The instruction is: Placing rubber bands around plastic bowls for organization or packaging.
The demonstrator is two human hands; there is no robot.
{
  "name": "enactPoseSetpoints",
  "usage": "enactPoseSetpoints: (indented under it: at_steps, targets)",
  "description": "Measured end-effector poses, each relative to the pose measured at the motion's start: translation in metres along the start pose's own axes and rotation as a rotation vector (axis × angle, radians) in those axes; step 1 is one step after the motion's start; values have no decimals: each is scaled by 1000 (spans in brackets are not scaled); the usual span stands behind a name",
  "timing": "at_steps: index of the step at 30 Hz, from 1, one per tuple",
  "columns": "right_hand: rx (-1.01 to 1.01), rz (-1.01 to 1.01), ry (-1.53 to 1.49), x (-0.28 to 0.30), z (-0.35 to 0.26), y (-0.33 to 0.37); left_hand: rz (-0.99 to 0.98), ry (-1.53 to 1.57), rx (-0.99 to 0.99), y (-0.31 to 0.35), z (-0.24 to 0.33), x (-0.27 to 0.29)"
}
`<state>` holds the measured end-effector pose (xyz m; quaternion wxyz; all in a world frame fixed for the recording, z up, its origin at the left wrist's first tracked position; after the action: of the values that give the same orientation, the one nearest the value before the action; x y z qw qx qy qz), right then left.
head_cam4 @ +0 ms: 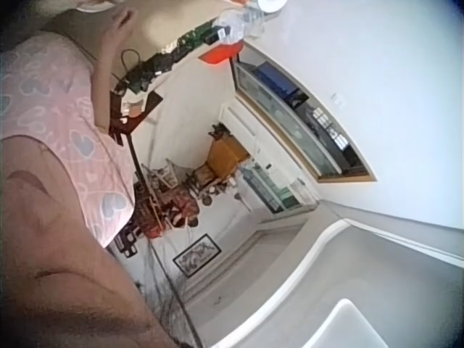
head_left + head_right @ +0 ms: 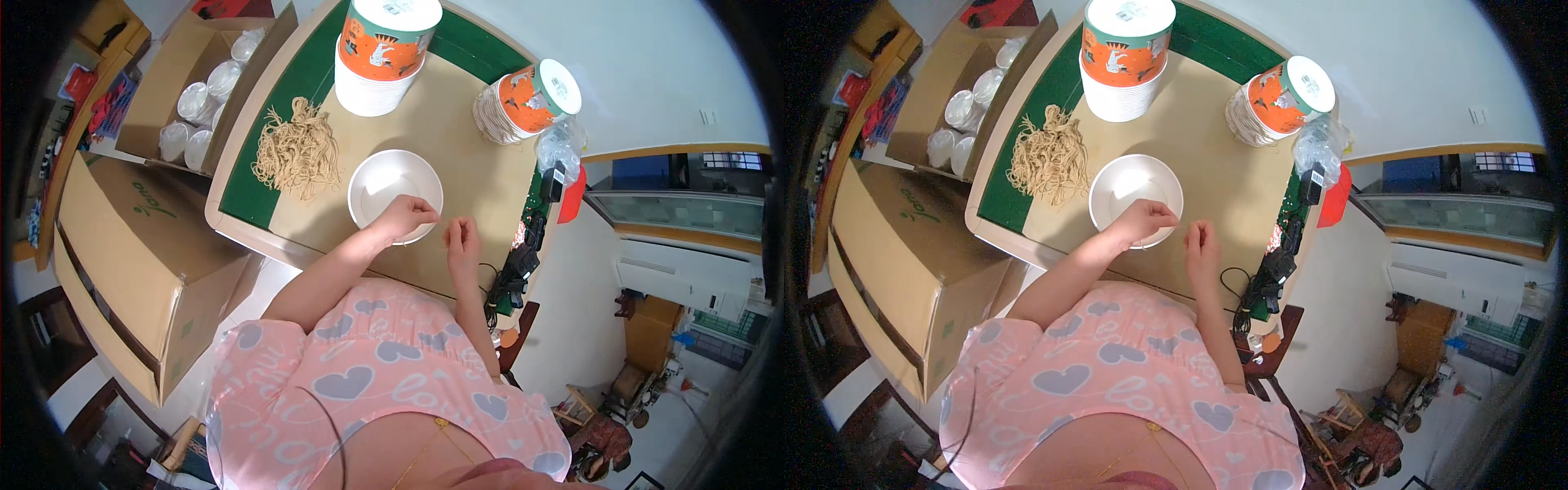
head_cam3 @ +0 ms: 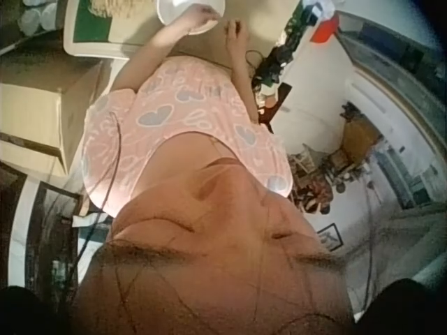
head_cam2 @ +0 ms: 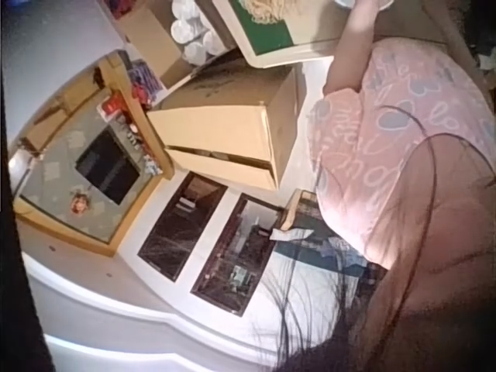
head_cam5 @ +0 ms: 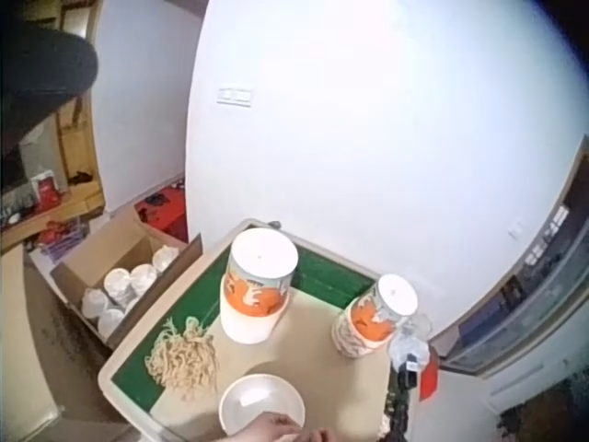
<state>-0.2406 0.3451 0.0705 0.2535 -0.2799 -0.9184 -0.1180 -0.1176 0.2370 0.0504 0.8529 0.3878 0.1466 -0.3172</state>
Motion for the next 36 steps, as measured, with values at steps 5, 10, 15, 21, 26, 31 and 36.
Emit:
enactPoseSetpoints:
  at_steps: [5,10,15,21,26,31,36]
  targets:
    - [-27,-176,166,4,-2,-5,-108,-219,-256,0,-4,-2]
    - [-44,-254,-34,12,-4,-11,-96,-359,-241,6,4,-1]
    - [37,-157,-1,24,-1,-15,-87,-291,-256,-1,-6,2]
    - [217,-216,303,27,-16,-17,-98,-287,-254,-2,-4,2]
    - [87,-311,310,32,-19,-15,-67,-345,-264,1,1,-1]
    - [22,-261,230,22,-3,-15,-66,-393,-284,6,3,-5]
    - [75,-70,193,10,-1,-18,77,-520,-496,23,12,-12]
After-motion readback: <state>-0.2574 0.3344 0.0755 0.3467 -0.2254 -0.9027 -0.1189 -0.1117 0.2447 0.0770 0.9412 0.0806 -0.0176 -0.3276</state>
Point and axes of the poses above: each hand's wrist, its own y-axis away from the middle knuckle, its own x-axis out of the back of the hand, z = x × y, the point moved 1 cm from there along -y, towards the middle knuckle, and after that the axes turned 15 degrees about y, right-handed, at the moved point
